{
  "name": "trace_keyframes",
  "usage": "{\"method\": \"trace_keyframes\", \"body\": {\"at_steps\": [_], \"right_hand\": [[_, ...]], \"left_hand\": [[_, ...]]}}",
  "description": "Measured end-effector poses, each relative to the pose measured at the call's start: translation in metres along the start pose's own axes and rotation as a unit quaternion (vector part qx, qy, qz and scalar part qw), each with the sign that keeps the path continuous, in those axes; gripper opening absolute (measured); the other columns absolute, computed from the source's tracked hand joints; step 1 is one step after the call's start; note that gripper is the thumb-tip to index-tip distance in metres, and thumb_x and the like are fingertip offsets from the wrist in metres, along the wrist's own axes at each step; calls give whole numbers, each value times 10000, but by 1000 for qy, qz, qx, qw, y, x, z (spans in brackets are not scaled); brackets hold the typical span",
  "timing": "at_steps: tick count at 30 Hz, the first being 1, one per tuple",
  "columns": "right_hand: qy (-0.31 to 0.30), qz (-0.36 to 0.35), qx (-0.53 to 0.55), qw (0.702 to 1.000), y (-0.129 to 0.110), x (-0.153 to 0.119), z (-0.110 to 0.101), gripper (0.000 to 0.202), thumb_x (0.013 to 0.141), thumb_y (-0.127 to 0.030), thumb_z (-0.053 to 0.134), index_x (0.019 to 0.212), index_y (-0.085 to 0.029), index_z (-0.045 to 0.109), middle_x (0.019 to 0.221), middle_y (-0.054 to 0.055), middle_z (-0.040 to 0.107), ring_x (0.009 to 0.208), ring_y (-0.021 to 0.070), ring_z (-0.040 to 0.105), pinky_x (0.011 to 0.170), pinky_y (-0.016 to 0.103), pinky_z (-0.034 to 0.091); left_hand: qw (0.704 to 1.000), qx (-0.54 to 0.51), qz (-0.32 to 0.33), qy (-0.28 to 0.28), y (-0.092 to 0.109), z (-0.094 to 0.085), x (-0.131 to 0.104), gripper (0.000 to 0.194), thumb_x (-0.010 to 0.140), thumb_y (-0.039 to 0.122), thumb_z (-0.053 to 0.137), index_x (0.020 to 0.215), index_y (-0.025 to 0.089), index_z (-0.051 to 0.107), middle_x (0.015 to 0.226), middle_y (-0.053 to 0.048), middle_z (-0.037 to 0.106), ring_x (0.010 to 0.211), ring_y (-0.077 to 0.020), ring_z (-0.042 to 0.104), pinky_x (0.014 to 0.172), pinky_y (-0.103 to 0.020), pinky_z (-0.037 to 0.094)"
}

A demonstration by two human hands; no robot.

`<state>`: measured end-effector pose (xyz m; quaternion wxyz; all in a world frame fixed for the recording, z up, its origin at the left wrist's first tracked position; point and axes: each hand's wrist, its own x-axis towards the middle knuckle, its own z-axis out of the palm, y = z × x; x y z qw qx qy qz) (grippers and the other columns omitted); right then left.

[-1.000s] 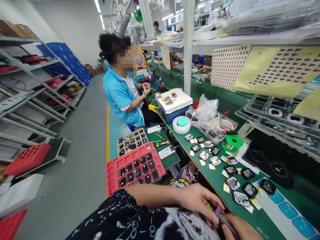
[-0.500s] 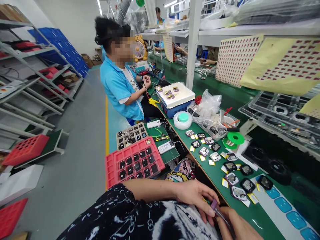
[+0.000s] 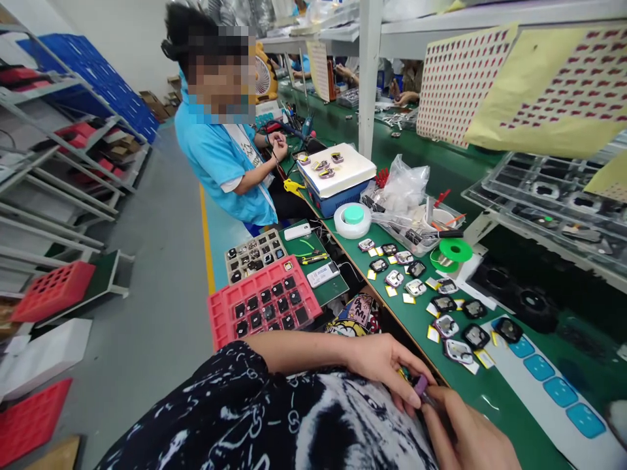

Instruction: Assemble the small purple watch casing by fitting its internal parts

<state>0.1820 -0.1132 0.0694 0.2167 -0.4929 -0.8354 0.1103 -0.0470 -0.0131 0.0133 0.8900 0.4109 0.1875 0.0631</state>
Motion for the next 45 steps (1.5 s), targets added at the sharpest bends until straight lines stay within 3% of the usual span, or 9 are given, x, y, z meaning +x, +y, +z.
{"method": "trace_keyframes", "body": {"at_steps": [3,7,10,15,22,27,33,36,45], "right_hand": [[1,33,-1,999,-14,-1,-5,189,1149,-334,485,1097,-232,636,835,15,765,643,188,755,597,282,523],[-42,84,-7,996,-37,1,-11,215,1114,-241,472,998,-188,645,762,40,714,656,207,697,638,321,440],[-50,109,-3,993,-37,0,-8,259,1112,-234,424,996,-160,643,759,55,705,664,201,662,655,339,402],[-30,149,29,988,-38,-11,-4,277,1119,-276,412,1044,-148,646,769,58,705,667,195,617,638,349,349],[-18,174,144,974,-46,-19,-20,218,1123,-285,467,1138,-153,640,862,39,734,734,170,643,688,304,381],[-35,180,182,966,-47,-26,-17,211,1119,-308,507,1102,-167,664,782,9,700,694,161,630,653,294,367],[-6,187,241,952,-46,-39,-2,288,1114,-269,563,1385,-222,649,916,-21,798,766,152,709,712,287,457],[15,167,241,956,-43,-44,6,327,1114,-262,570,1427,-259,664,968,-20,817,805,148,732,738,279,493],[68,124,281,949,-40,-51,13,296,1129,-240,608,1408,-233,708,1048,-5,836,775,109,727,750,263,520]], "left_hand": [[999,10,-21,36,3,10,-10,929,687,487,1056,1485,151,717,946,-58,810,815,-199,805,865,-369,677],[995,46,-34,80,13,25,-21,770,747,403,1025,1417,133,758,1051,-78,818,831,-182,789,892,-365,665],[991,67,-49,101,23,27,-18,669,795,349,992,1386,134,764,1115,-89,827,839,-183,795,858,-350,683],[984,100,-77,121,32,37,-21,594,824,284,977,1361,141,770,1033,-60,850,833,-157,810,876,-290,686],[984,95,-78,130,49,57,-30,528,804,254,995,1283,149,800,961,-33,848,805,-162,828,839,-278,713],[986,53,-101,121,38,59,-35,501,835,270,980,1279,136,790,992,-54,859,867,-200,855,868,-307,731],[988,20,-103,114,19,56,-43,468,931,280,907,1343,127,747,992,-96,866,919,-254,868,870,-369,743],[988,29,-108,111,13,55,-46,464,968,314,874,1370,125,739,994,-103,864,919,-253,867,851,-357,739],[987,27,-126,93,19,55,-45,461,992,290,850,1404,121,731,997,-102,863,918,-216,859,844,-287,718]]}}
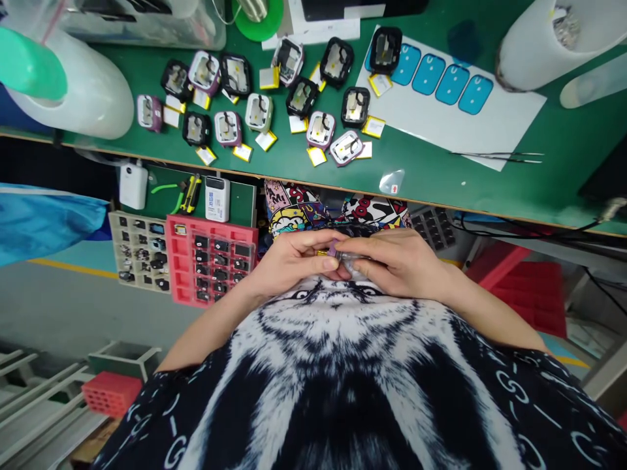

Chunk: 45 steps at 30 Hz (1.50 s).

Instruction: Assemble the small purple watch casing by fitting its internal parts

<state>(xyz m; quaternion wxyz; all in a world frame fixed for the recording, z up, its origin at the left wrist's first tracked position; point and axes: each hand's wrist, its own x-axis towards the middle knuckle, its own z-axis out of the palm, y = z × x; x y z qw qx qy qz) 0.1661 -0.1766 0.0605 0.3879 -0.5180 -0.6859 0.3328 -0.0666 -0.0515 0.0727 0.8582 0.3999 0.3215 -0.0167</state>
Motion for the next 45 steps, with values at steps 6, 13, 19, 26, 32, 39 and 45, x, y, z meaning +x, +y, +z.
{"method": "trace_keyframes", "body": {"at_steps": [6,13,19,26,32,39,45], "right_hand": [[-3,-7,0,1000,3,-3,0,302,1143,-268,587,1416,-242,714,1003,-3,823,787,113,733,744,260,532],[1,-13,9,1000,3,-4,0,299,1158,-276,566,1417,-235,709,975,-2,814,756,106,713,722,256,520],[-4,-29,18,999,3,-5,0,262,1160,-260,573,1364,-231,736,941,-4,797,750,113,704,710,265,503],[-6,-55,3,998,4,-3,1,252,1145,-223,594,1370,-230,708,956,-5,796,792,123,710,754,270,538],[2,-74,-5,997,6,-1,4,276,1138,-192,588,1393,-237,681,942,-17,784,775,118,708,729,265,534],[-46,-91,-118,988,8,-2,-2,309,1146,-189,524,1443,-210,605,889,-9,734,768,152,667,726,300,519],[-144,-81,-181,970,4,7,-12,303,1143,-232,441,1423,-243,556,828,-24,692,709,159,602,676,308,428]], "left_hand": [[1000,-6,-19,-2,5,2,2,490,969,306,869,1399,112,738,999,-103,862,917,-215,857,846,-288,721],[999,-38,-18,-8,2,0,3,412,961,259,875,1338,133,766,991,-74,861,922,-206,860,849,-274,720],[998,-55,-14,-5,0,1,4,421,921,256,909,1301,135,773,1010,-82,865,911,-226,865,831,-296,727],[999,-43,-4,-5,-2,0,1,421,940,247,894,1329,142,771,995,-74,867,915,-218,866,841,-288,725],[999,-48,-9,2,-4,-1,2,451,926,268,910,1338,143,776,977,-79,861,912,-225,866,840,-284,726],[998,-51,-24,12,0,1,4,448,901,253,932,1308,126,795,974,-95,855,874,-225,861,791,-266,723],[999,-31,-28,4,1,2,5,436,911,285,922,1305,137,807,958,-85,852,856,-213,846,833,-310,728]]}}
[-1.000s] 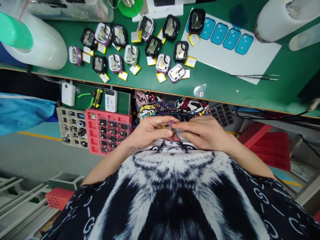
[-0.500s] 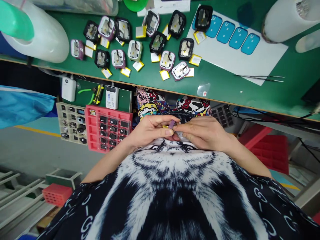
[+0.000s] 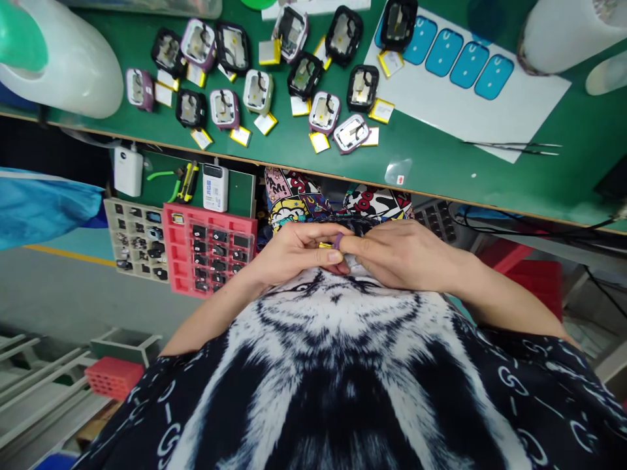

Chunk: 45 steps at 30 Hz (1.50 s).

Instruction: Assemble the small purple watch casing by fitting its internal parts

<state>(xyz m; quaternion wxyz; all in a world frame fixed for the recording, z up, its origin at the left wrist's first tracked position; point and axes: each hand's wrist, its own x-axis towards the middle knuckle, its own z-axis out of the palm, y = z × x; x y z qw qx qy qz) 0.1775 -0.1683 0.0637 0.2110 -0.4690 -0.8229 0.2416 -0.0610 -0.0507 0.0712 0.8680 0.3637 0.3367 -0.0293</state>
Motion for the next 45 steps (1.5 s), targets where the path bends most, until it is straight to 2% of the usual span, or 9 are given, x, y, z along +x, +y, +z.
{"method": "trace_keyframes", "body": {"at_steps": [5,11,16,29,35,39,45], "right_hand": [[-51,-8,-1,999,1,9,-10,268,1142,-227,407,1355,-234,569,785,-29,648,656,161,517,649,327,336],[-117,-24,24,992,4,19,-19,240,1127,-220,417,1321,-216,557,805,-21,632,655,163,477,660,337,316],[-150,-23,31,988,3,23,-24,224,1148,-235,407,1321,-220,548,803,-22,617,644,167,455,641,345,278],[-156,-29,76,984,1,26,-24,204,1171,-238,380,1294,-219,541,844,-19,628,651,152,449,657,333,299],[-148,-18,57,987,-2,22,-25,241,1208,-299,333,1292,-213,542,866,-3,656,688,157,503,670,329,337],[-147,-15,65,987,-3,21,-28,238,1199,-283,353,1319,-220,548,878,-2,667,705,165,533,673,331,367],[-127,-12,66,990,-3,20,-30,261,1190,-267,362,1352,-214,559,890,12,691,708,164,550,669,321,379]], "left_hand": [[1000,10,0,4,-2,-2,0,439,909,290,925,1312,154,815,951,-77,857,841,-206,841,826,-304,720],[1000,17,-2,1,-2,-4,0,449,915,283,921,1332,158,813,948,-71,861,842,-194,840,824,-282,708],[1000,23,10,6,-3,-4,-2,427,895,275,936,1295,168,830,966,-51,860,836,-163,828,832,-247,692],[999,50,9,-1,-4,-7,-5,472,868,299,954,1305,167,832,1066,-79,865,873,-178,828,846,-255,686],[994,108,15,-3,2,-7,-6,476,897,353,922,1328,177,828,1150,-88,854,925,-191,812,872,-272,671],[993,119,23,-2,5,-6,-6,478,891,355,920,1328,182,828,1223,-93,842,979,-208,808,902,-299,674],[994,103,9,-16,6,-7,-4,490,895,348,916,1342,172,820,1195,-100,846,956,-205,811,907,-306,673]]}}
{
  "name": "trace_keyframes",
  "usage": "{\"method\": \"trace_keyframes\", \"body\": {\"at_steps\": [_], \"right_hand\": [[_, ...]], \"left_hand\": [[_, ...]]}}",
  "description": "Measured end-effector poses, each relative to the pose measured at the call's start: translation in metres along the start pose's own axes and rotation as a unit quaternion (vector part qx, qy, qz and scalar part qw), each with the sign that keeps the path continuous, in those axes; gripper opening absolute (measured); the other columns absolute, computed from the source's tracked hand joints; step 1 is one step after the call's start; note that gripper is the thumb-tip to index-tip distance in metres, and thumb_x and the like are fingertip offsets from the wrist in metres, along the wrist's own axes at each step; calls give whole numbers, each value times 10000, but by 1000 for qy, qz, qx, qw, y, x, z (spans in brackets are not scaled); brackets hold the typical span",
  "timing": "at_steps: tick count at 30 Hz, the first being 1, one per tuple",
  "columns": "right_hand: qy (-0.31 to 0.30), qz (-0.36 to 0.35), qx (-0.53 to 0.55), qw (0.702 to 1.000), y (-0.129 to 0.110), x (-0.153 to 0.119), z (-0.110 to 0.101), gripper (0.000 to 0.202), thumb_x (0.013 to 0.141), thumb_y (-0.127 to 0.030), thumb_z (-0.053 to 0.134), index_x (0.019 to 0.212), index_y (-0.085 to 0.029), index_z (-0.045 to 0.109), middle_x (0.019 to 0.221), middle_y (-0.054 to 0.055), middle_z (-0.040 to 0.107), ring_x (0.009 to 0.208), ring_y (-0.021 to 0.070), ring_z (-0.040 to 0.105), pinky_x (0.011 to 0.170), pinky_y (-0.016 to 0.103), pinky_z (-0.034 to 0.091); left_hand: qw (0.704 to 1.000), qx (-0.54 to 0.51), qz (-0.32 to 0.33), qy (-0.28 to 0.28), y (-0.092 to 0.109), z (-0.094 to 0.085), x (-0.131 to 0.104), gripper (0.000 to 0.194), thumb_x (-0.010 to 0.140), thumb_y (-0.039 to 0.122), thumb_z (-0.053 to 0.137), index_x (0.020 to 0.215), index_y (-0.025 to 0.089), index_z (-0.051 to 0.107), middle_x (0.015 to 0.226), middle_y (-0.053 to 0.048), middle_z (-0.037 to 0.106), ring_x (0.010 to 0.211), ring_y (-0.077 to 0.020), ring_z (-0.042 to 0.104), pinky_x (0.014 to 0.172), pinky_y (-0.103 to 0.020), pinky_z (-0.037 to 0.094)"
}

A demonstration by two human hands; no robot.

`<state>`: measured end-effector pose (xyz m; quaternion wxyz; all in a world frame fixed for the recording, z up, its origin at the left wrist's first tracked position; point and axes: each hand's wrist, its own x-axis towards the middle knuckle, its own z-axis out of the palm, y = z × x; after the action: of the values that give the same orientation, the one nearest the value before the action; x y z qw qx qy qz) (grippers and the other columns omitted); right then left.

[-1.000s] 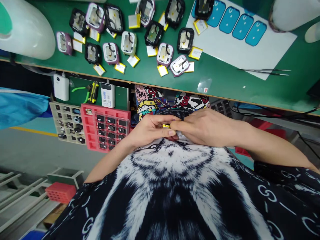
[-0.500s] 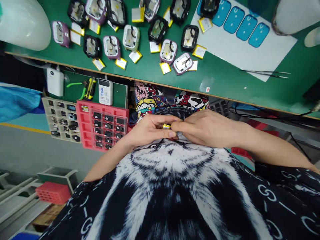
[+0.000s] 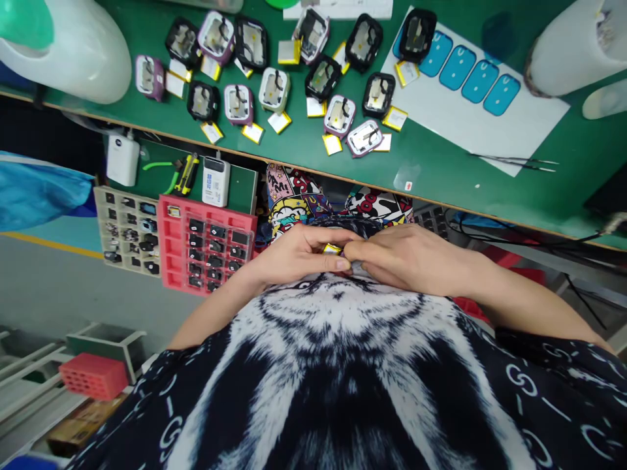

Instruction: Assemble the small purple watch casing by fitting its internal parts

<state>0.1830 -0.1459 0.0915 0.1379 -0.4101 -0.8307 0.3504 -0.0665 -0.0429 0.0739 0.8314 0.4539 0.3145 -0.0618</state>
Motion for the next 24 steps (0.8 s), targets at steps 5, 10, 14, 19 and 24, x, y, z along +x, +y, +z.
{"method": "trace_keyframes", "body": {"at_steps": [5,10,14,19,24], "right_hand": [[2,7,6,1000,-2,-3,2,263,1186,-270,374,1357,-218,567,874,6,677,708,164,545,680,316,380],[8,11,3,1000,-3,-4,3,261,1192,-283,372,1352,-221,569,876,7,677,723,167,552,683,313,393],[15,-1,8,1000,-3,-6,3,249,1200,-289,370,1330,-215,568,879,4,679,715,162,550,685,315,402],[20,-4,15,1000,0,-10,5,228,1189,-263,377,1303,-215,568,851,-9,653,709,160,548,692,316,409],[40,7,14,999,3,-11,9,243,1180,-263,365,1313,-220,564,901,14,695,745,168,597,719,321,447]], "left_hand": [[1000,-5,3,-7,0,0,1,498,896,345,919,1357,187,814,1166,-82,849,1004,-212,810,952,-321,669],[1000,-19,-3,-18,0,2,0,481,906,329,913,1357,194,815,1166,-77,852,934,-177,809,902,-278,665],[1000,-17,-6,-10,-1,3,0,483,895,335,920,1345,190,821,1197,-86,848,962,-195,815,917,-298,673],[1000,-23,-2,-5,-2,3,-1,459,901,327,912,1336,210,822,1152,-64,849,962,-186,818,924,-284,671],[1000,8,14,17,2,7,-1,478,918,367,898,1355,200,801,1142,-71,844,977,-192,806,917,-287,666]]}}
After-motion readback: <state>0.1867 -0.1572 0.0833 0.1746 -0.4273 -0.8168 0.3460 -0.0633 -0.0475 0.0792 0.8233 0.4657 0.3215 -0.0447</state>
